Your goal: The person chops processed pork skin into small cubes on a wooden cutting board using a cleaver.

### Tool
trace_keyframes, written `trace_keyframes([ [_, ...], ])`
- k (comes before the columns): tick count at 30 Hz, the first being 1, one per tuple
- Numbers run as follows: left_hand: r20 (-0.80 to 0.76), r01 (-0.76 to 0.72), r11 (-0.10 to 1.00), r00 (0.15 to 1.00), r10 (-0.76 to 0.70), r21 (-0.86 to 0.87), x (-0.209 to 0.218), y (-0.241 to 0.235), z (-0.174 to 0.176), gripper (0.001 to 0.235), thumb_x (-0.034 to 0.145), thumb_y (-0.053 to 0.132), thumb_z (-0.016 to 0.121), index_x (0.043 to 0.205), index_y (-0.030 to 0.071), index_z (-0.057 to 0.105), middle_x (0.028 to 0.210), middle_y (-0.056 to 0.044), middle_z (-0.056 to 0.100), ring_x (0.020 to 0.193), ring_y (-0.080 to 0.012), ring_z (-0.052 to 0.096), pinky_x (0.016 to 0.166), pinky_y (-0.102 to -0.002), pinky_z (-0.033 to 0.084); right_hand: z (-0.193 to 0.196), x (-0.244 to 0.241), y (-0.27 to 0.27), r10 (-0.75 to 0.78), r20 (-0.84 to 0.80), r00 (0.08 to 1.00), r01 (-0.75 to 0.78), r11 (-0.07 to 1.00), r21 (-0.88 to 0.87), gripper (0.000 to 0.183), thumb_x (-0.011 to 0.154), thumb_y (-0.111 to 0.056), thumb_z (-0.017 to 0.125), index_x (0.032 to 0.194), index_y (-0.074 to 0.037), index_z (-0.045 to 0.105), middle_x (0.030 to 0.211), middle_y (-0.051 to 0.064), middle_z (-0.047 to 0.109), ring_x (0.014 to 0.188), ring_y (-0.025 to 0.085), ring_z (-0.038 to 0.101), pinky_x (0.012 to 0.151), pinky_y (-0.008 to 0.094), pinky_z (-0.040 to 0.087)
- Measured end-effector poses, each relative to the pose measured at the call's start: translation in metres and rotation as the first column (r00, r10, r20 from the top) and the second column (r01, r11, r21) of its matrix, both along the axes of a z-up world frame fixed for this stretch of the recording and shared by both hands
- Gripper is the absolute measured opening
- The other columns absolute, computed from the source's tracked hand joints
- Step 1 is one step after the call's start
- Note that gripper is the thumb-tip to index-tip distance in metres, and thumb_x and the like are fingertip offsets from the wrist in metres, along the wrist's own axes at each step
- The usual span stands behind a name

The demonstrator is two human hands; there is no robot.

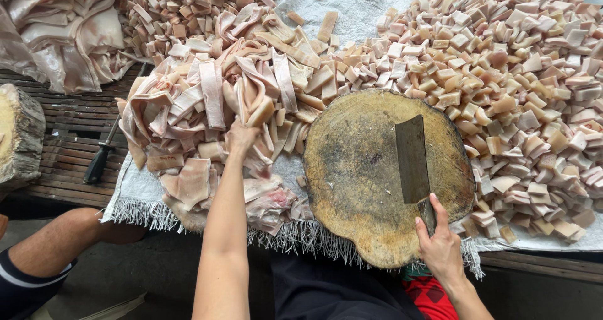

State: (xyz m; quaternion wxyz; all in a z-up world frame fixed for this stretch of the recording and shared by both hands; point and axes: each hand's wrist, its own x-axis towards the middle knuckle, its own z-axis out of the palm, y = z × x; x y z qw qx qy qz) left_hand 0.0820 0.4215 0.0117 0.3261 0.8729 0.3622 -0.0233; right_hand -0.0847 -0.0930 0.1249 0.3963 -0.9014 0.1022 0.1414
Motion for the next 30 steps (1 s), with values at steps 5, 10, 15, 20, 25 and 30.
trace_keyframes([
  [5, 0.169, 0.158, 0.805, 0.983, -0.072, -0.572, -0.033, -0.075, 0.103, 0.068, 0.071, 0.010, 0.075, 0.134, 0.009, 0.051, 0.114, -0.015, 0.071, 0.097, -0.0269, 0.075, 0.086, -0.043, 0.067, 0.006, -0.002, 0.002, -0.038, -0.029, 0.999, 0.039, 0.999, 0.030, 0.070, 0.097, -0.021, 0.059, 0.158, -0.028, 0.026, 0.061, 0.016, 0.068, 0.045, 0.026, 0.067, 0.044, 0.041, 0.057],
  [10, 0.071, 0.432, 0.833, 0.897, -0.436, -0.345, -0.071, -0.180, 0.126, 0.081, 0.088, 0.049, 0.070, 0.152, 0.010, 0.040, 0.138, -0.017, 0.056, 0.120, -0.0303, 0.062, 0.103, -0.045, 0.053, 0.002, -0.007, 0.002, -0.003, 0.039, 0.999, 0.002, 1.000, 0.020, 0.068, 0.098, -0.023, 0.059, 0.158, -0.028, 0.028, 0.061, 0.016, 0.068, 0.047, 0.025, 0.067, 0.048, 0.042, 0.056],
  [15, 0.066, 0.645, 0.749, 0.749, -0.659, 0.153, -0.092, -0.240, 0.071, 0.107, 0.090, 0.058, 0.068, 0.164, 0.009, 0.009, 0.161, -0.037, 0.004, 0.144, -0.0542, 0.023, 0.111, -0.070, 0.031, 0.003, -0.007, 0.001, 0.009, 0.013, 1.000, -0.009, 1.000, -0.021, 0.070, 0.097, -0.025, 0.058, 0.159, -0.029, 0.026, 0.062, 0.015, 0.068, 0.050, 0.026, 0.069, 0.051, 0.042, 0.058],
  [20, 0.456, 0.268, 0.955, 0.871, -0.183, -0.128, -0.065, -0.167, 0.007, 0.050, 0.109, 0.048, 0.064, 0.147, 0.019, 0.048, 0.155, -0.018, 0.047, 0.149, -0.0359, 0.045, 0.121, -0.053, 0.040, 0.003, -0.006, 0.001, 0.005, 0.028, 1.000, -0.005, 1.000, 0.014, 0.069, 0.097, -0.022, 0.060, 0.158, -0.028, 0.028, 0.061, 0.015, 0.067, 0.047, 0.026, 0.067, 0.047, 0.041, 0.056],
  [25, -0.185, 0.302, 0.928, 0.946, -0.265, 0.218, -0.048, -0.090, -0.058, 0.090, 0.084, 0.019, 0.073, 0.160, 0.023, 0.024, 0.138, -0.029, 0.036, 0.121, -0.0433, 0.049, 0.103, -0.055, 0.042, 0.002, -0.004, 0.002, 0.001, 0.036, 0.999, -0.001, 1.000, 0.016, 0.068, 0.097, -0.021, 0.060, 0.157, -0.028, 0.028, 0.058, 0.015, 0.066, 0.044, 0.024, 0.066, 0.044, 0.039, 0.055],
  [30, -0.219, 0.319, 0.836, 0.945, -0.244, 0.447, -0.014, -0.078, -0.119, 0.099, 0.083, 0.022, 0.075, 0.162, 0.037, 0.016, 0.137, -0.031, 0.039, 0.110, -0.0465, 0.057, 0.092, -0.056, 0.049, 0.004, -0.002, 0.004, -0.007, 0.011, 1.000, 0.007, 0.999, 0.032, 0.068, 0.096, -0.021, 0.059, 0.156, -0.027, 0.026, 0.061, 0.013, 0.068, 0.044, 0.022, 0.067, 0.040, 0.039, 0.056],
])
